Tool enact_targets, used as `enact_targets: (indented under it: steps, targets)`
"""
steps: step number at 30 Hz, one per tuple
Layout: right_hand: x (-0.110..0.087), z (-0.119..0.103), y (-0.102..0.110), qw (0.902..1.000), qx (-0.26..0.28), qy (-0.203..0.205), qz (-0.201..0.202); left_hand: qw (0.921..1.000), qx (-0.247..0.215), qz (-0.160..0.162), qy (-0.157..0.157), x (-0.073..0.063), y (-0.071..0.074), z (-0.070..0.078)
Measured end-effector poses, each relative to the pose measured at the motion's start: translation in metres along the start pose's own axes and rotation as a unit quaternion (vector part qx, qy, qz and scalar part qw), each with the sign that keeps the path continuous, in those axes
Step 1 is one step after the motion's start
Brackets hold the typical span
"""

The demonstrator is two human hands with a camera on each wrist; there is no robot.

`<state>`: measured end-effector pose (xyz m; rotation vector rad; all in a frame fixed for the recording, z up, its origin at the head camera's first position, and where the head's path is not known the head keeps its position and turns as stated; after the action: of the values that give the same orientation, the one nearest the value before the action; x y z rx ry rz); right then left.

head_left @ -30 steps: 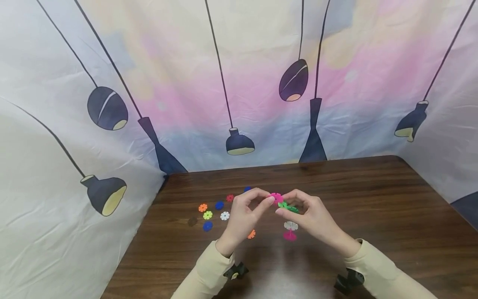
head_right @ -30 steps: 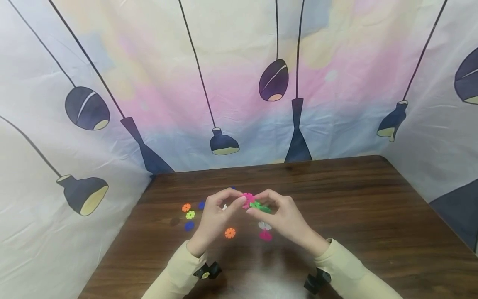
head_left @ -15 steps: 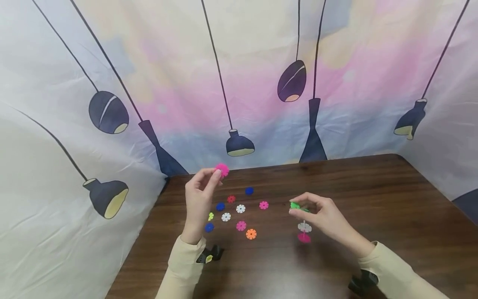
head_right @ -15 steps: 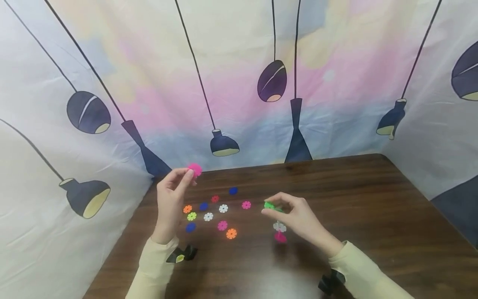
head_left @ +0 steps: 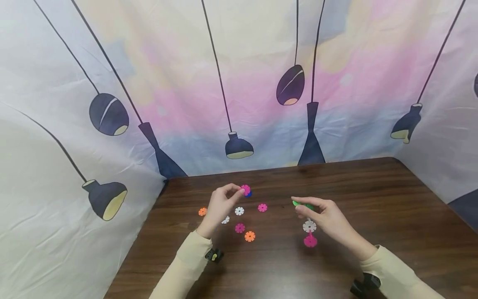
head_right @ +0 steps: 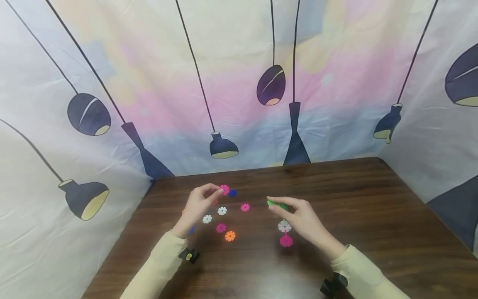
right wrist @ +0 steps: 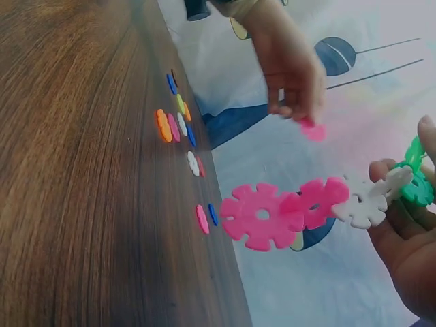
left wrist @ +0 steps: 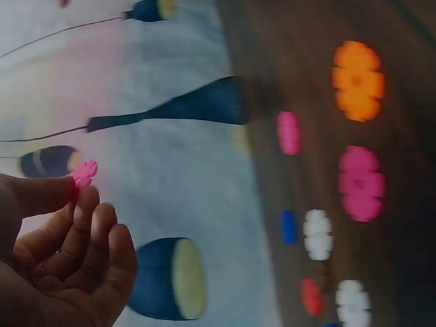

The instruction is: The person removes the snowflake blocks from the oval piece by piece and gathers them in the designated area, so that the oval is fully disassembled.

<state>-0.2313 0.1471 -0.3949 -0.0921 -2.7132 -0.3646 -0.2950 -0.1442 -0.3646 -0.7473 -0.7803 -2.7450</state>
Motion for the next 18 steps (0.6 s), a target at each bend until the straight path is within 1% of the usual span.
enact_targets:
  steps: [5,7,11,13,15,18]
  targets:
    - [0.0,0.002,0.0,0.9998,-0.002,0.0,-0.02,0.9981,0.024,-0.053,0.02,-0.002,-0.017,-0.023]
    - [0.0,0.002,0.001,0.9996,-0.003,0.001,-0.027,0.9966,0.033,-0.069,0.03,-0.003,-0.023,-0.031]
    - [0.0,0.003,0.003,0.9994,-0.005,0.003,-0.035,0.9933,0.054,-0.095,0.038,-0.004,-0.035,-0.045]
    - [0.0,0.004,0.004,0.9992,-0.004,0.004,-0.04,0.9914,0.065,-0.106,0.04,-0.005,-0.04,-0.05]
    - [0.0,0.004,0.003,0.9987,0.007,0.006,-0.05,0.9889,0.073,-0.12,0.048,-0.006,-0.046,-0.053]
    - [-0.001,0.004,0.002,0.9972,0.025,0.011,-0.069,0.9835,0.091,-0.149,0.05,-0.009,-0.054,-0.057]
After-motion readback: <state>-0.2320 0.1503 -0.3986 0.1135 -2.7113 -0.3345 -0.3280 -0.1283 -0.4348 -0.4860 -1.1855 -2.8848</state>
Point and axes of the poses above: each hand's wrist, its own x-axis towards the middle knuckle, its own y-axis out of the back of the hand, z = x × y, the point moved 6 cm from there along x, towards the middle knuckle, and after that the axes turned 15 degrees about z, right-handed, at the moved point
